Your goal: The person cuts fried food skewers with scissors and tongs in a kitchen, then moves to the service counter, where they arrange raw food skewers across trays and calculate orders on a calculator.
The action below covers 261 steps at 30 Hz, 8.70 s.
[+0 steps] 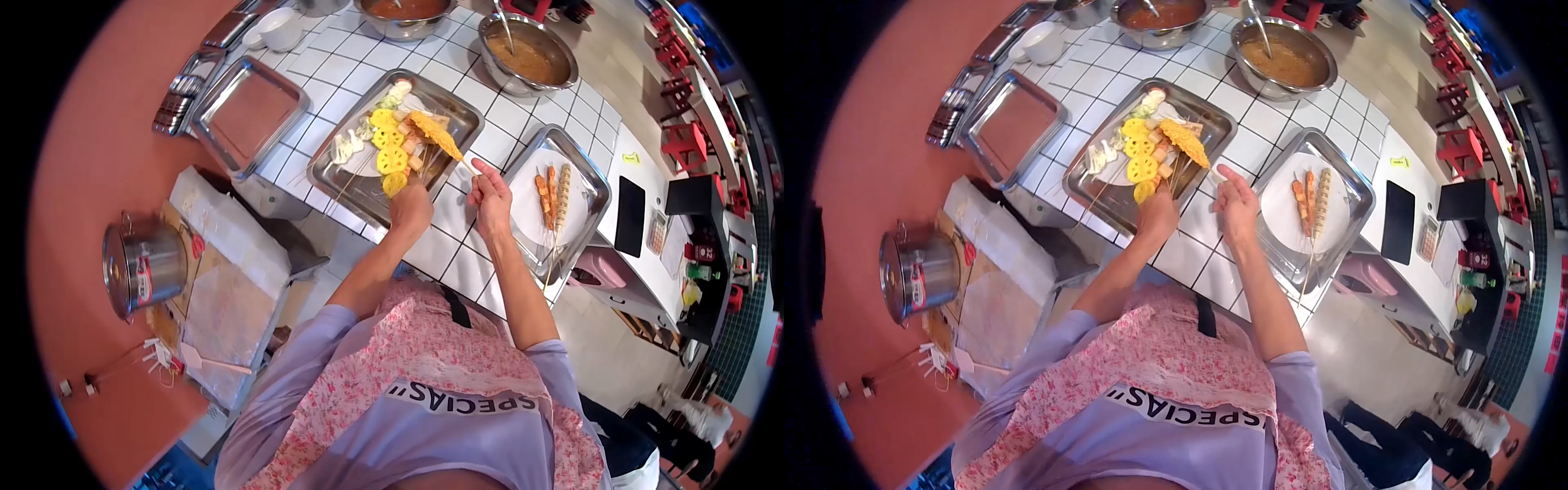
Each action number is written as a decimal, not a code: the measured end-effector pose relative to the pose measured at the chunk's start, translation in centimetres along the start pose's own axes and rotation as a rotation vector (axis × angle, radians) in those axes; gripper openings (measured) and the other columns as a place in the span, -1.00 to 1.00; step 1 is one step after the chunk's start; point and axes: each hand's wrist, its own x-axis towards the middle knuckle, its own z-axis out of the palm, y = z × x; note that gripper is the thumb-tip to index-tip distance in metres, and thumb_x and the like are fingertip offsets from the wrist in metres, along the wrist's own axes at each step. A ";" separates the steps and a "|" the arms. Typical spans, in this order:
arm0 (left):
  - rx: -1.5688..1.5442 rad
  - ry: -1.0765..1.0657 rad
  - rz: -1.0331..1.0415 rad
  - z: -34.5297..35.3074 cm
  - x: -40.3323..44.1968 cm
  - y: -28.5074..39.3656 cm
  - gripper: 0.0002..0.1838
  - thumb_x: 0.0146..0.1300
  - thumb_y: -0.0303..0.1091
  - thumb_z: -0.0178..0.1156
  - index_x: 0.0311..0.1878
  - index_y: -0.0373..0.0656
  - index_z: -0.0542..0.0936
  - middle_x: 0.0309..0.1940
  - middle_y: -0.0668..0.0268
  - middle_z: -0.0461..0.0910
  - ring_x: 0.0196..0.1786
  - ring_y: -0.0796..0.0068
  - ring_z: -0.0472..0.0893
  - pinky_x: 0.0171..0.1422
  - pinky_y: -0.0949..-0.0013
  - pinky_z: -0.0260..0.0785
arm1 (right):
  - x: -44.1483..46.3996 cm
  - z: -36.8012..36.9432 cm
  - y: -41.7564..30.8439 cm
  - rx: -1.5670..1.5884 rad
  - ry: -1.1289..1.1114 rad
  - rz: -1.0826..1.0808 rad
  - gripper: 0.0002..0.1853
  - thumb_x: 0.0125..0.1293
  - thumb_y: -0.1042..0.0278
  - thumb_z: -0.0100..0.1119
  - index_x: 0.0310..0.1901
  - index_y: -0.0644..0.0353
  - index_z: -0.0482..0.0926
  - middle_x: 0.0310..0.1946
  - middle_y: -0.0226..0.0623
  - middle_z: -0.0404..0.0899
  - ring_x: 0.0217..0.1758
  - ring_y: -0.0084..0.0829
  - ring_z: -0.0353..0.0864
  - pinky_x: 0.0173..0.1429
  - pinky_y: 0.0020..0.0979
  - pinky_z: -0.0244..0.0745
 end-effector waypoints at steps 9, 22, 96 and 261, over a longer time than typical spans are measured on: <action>-0.714 0.008 -0.081 1.3 0.3 -1.9 -0.88 0.20 -0.40 0.14 -0.31 -0.26 0.50 -0.52 0.26 0.55 -0.50 0.57 0.56 -0.45 0.47 0.37 | 0.0 0.2 2.7 -0.074 0.076 -0.103 -0.64 0.32 0.51 -0.08 0.16 0.28 0.38 -0.50 -0.52 0.32 -0.49 -0.67 0.28 -0.40 -0.57 0.37; -0.068 0.363 0.013 -2.9 -3.4 -2.6 -0.69 0.12 -0.21 0.23 -0.15 -0.19 0.48 -0.23 0.07 0.50 -0.18 0.00 0.55 -0.09 0.09 0.38 | -3.5 2.5 2.0 -1.046 0.065 -0.626 -0.73 0.17 0.50 0.10 -0.06 0.18 0.46 -0.36 -0.19 0.51 -0.28 -0.16 0.50 -0.17 -0.20 0.43; 0.321 0.627 -0.345 -2.7 -4.9 -1.7 -0.81 0.21 -0.23 0.07 -0.23 -0.08 0.58 -0.22 0.12 0.59 -0.16 0.06 0.59 -0.11 0.08 0.42 | -7.2 -40.5 -11.2 -1.114 0.076 -0.102 -0.71 0.41 0.15 -0.05 -0.18 0.21 0.55 -0.62 -0.46 0.40 -0.59 -0.66 0.34 -0.50 -0.54 0.27; 0.511 0.652 -0.243 1.2 -5.6 -1.5 -0.84 0.12 -0.21 0.17 -0.39 -0.09 0.59 -0.40 0.30 0.59 -0.24 0.32 0.51 -0.08 0.26 0.15 | 7.2 -3.2 -4.7 -0.286 -0.466 0.598 -0.86 0.37 0.37 -0.21 -0.27 0.17 0.37 -0.69 -0.48 0.24 -0.76 -0.66 0.04 -0.73 -0.57 -0.08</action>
